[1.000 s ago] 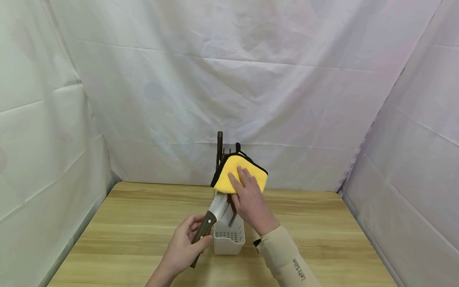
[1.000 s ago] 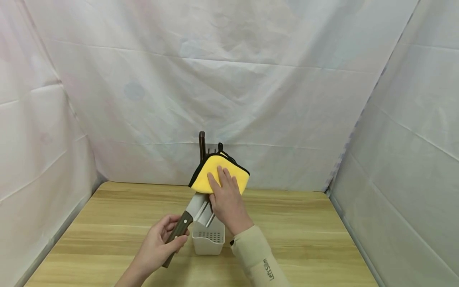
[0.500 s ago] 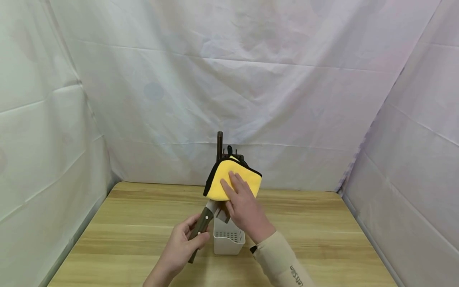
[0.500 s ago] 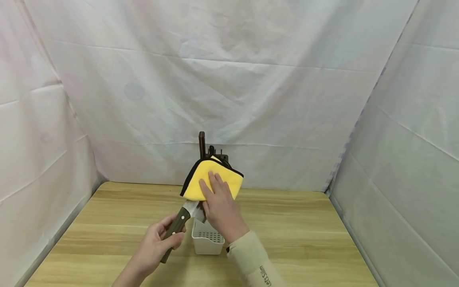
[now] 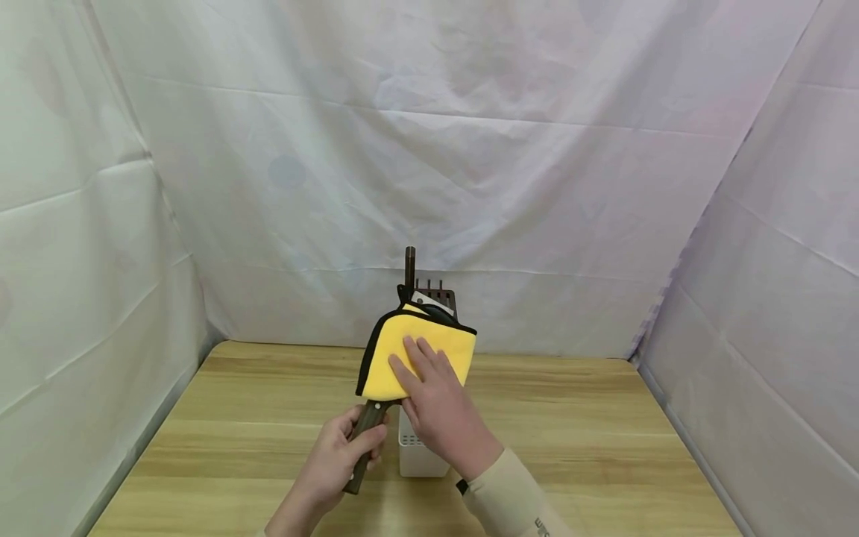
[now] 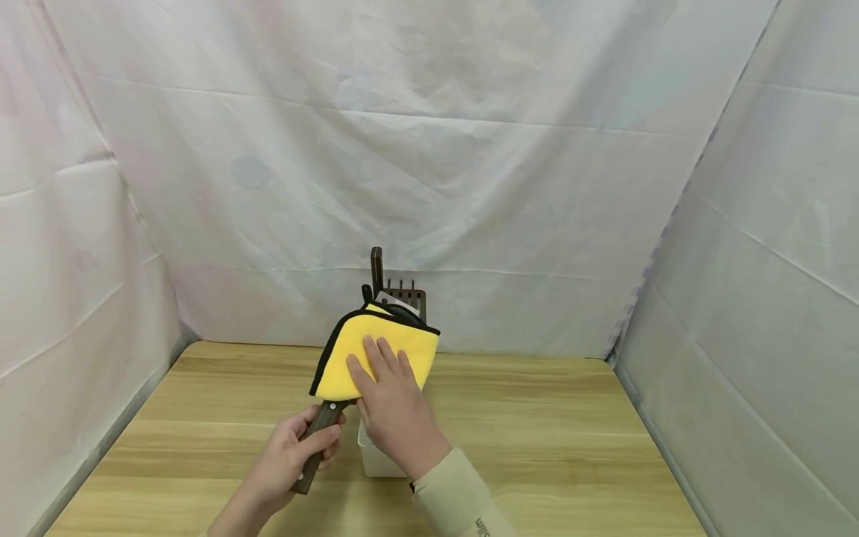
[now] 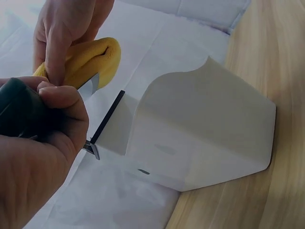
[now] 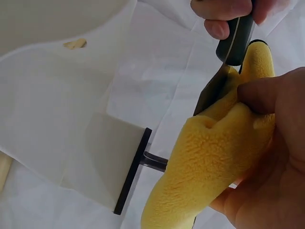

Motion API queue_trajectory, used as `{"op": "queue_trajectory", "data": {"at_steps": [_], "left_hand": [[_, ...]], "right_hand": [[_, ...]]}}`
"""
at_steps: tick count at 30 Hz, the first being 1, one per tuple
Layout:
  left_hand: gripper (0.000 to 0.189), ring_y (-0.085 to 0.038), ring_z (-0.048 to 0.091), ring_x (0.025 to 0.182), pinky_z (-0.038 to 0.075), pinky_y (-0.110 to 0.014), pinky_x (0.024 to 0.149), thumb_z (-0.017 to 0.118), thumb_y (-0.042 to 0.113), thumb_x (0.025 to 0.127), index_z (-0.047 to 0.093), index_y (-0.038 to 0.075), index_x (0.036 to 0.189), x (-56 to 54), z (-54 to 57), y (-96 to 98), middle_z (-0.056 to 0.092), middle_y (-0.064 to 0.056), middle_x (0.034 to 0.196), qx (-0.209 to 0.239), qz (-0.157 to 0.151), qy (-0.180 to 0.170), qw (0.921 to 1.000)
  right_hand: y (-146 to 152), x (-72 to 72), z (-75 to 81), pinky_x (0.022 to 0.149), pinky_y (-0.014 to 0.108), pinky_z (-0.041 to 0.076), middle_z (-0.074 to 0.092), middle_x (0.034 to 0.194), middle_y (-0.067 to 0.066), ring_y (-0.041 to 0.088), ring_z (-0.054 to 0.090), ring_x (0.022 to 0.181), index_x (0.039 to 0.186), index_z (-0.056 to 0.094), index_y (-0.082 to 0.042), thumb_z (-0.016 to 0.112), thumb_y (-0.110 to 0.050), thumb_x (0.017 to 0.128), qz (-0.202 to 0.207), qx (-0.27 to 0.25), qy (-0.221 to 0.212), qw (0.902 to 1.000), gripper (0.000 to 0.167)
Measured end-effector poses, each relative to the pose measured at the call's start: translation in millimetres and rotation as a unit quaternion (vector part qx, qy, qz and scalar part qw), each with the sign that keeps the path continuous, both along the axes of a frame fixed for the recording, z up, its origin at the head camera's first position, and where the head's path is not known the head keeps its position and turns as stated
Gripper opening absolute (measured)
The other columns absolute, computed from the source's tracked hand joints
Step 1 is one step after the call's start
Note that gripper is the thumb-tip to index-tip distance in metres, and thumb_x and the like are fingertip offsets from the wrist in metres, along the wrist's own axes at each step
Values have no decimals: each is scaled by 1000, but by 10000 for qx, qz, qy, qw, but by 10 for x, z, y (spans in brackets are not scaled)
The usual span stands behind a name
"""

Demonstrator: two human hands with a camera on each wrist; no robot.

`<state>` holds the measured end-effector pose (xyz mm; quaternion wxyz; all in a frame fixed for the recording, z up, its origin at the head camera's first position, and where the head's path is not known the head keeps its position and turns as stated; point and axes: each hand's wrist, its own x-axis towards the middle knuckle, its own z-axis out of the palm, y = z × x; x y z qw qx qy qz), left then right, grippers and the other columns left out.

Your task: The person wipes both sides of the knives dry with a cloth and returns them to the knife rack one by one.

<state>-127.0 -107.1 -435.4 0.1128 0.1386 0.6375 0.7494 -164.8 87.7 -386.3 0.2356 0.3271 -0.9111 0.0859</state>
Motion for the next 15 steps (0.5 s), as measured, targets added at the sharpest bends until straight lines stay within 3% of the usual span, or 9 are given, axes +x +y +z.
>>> {"op": "queue_trajectory", "data": {"at_steps": [5,9,15], "left_hand": [[25,-8,56,65,53,-22,58,58,13,106,55,-10,116,-4,18,-31,59,-2,80,128,-171,54,9998],[32,-8,50,61,48,-21,52,55,15,107,52,-13,123,3,54,-31,55,-3,80,12,-150,-35,9999],[42,-8,50,63,48,-21,53,39,23,113,51,-14,129,19,90,-18,55,-6,87,-17,-131,-246,9996]], "right_hand": [[-20,19,3,114,55,41,48,156,19,37,44,145,146,58,-10,75,-14,95,6,-33,152,9999,53],[-25,6,-5,113,56,42,45,157,21,38,42,146,148,56,-10,71,-15,98,-27,-150,62,9999,53],[-24,-39,-31,112,54,43,40,158,25,43,41,145,151,52,-9,68,-12,99,-7,-525,-66,9986,54]]}}
